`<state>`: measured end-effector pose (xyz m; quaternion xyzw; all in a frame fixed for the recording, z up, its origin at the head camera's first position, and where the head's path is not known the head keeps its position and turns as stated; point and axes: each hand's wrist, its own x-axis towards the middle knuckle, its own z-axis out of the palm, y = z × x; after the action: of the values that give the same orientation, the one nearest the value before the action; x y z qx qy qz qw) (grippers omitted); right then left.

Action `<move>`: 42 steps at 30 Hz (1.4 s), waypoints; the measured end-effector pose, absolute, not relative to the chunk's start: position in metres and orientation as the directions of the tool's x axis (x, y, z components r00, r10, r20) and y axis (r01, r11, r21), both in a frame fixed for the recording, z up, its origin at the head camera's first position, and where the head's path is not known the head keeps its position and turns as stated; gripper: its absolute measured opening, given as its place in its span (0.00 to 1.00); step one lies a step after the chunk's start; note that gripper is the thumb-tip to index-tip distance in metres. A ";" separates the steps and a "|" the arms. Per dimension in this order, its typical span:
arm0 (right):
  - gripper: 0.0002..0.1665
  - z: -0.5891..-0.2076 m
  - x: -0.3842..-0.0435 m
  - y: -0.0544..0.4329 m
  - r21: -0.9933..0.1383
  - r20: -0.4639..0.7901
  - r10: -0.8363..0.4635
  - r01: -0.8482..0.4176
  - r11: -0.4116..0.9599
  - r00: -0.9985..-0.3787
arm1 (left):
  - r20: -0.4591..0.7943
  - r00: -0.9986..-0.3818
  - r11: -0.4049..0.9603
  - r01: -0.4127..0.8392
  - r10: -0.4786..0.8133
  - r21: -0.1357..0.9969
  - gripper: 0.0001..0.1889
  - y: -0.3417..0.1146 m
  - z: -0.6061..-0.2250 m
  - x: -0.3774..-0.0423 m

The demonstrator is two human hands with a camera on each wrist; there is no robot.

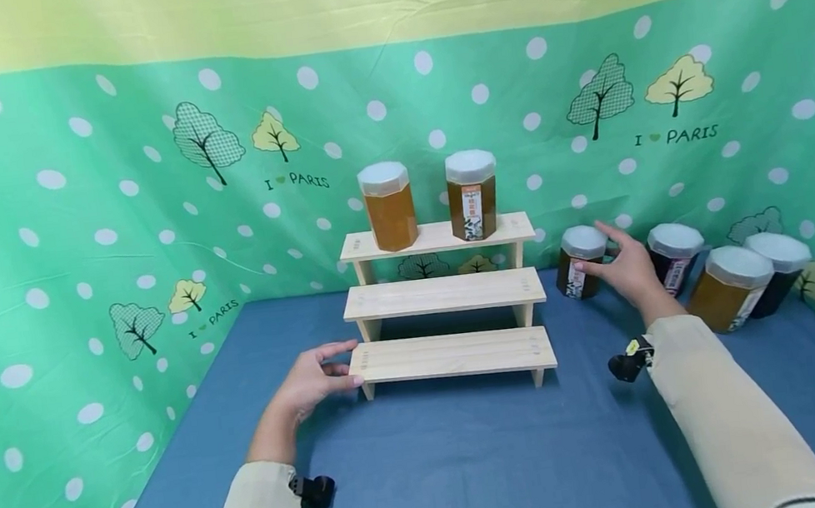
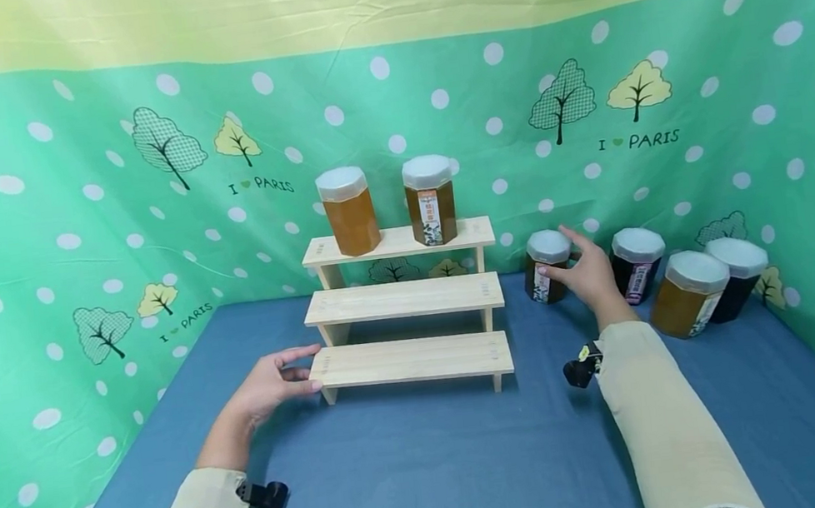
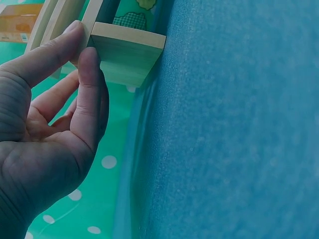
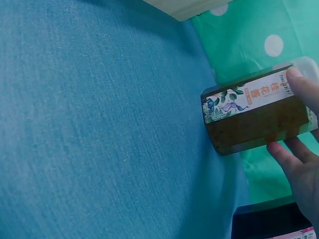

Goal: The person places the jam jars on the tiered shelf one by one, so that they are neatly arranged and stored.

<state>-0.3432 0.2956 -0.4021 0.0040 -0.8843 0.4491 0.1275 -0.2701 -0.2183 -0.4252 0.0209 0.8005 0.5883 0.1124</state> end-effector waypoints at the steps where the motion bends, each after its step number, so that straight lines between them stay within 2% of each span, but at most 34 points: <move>1: 0.52 -0.402 -0.343 0.295 -0.795 0.227 0.112 -0.117 0.595 -0.967 | -0.155 -0.973 0.309 -0.097 0.169 0.946 0.37 -0.218 -0.425 -0.270; 12: 0.46 -0.404 -0.342 0.293 -0.808 0.256 0.155 -0.123 0.576 -0.954 | -0.156 -0.973 0.299 -0.100 0.169 0.949 0.36 -0.218 -0.424 -0.269; 27: 0.46 -0.407 -0.330 0.294 -0.765 0.286 0.174 -0.115 0.634 -0.942 | -0.160 -0.973 0.293 -0.107 0.164 0.950 0.36 -0.217 -0.425 -0.269; 42: 0.47 -0.396 -0.304 0.296 -0.700 0.350 0.095 -0.193 0.687 -0.932 | -0.153 -0.975 0.296 -0.099 0.163 0.950 0.36 -0.217 -0.426 -0.269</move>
<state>-0.3042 0.2961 -0.3958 0.0272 -0.9002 0.3945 0.1827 -0.2692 -0.2169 -0.4261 0.0200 0.7972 0.5931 0.1107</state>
